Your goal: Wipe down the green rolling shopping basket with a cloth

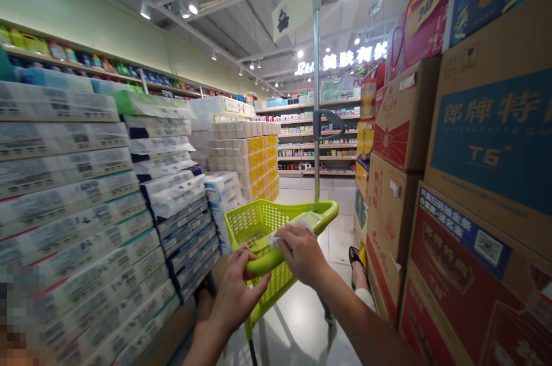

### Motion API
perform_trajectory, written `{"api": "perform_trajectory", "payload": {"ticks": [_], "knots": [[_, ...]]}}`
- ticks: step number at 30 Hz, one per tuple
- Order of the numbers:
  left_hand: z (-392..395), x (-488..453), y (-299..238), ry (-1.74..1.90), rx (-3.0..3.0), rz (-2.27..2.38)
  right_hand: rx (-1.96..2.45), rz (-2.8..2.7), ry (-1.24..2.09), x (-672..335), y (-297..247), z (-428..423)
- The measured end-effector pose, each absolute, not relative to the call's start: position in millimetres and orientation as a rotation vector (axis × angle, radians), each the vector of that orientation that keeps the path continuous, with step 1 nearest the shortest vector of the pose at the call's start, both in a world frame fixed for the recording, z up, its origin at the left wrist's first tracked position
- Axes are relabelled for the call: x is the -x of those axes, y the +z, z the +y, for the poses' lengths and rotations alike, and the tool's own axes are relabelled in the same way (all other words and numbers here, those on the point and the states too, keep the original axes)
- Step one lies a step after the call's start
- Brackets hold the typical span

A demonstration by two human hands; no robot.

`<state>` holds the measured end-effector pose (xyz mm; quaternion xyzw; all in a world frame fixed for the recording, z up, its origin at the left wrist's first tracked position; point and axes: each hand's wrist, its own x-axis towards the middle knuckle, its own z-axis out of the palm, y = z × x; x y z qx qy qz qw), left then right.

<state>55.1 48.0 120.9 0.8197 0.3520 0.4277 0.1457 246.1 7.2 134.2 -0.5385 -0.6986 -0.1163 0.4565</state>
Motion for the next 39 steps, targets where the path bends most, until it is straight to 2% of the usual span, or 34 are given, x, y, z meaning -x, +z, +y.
{"api": "perform_trajectory", "payload": {"ticks": [8,13,17,24,31,35,39], "knots": [[54,-36,114,1.175,-2.336,1.108,1.628,-1.520,-0.119,-296,147,25],[57,-29,116,1.157,-2.340,1.095,1.641,-1.781,-0.107,-266,161,21],[59,-25,130,1.108,-2.391,1.154,1.643,-2.004,0.024,-240,176,20],[53,-36,164,0.852,-2.679,1.416,1.952,-1.918,0.170,-283,188,41],[44,-45,170,0.650,-2.585,1.552,1.816,-2.139,0.232,-233,196,50],[47,-36,165,0.733,-2.569,1.502,1.673,-2.242,0.264,-209,197,51],[49,-32,162,0.808,-2.556,1.465,1.735,-2.162,0.215,-235,197,55]]}}
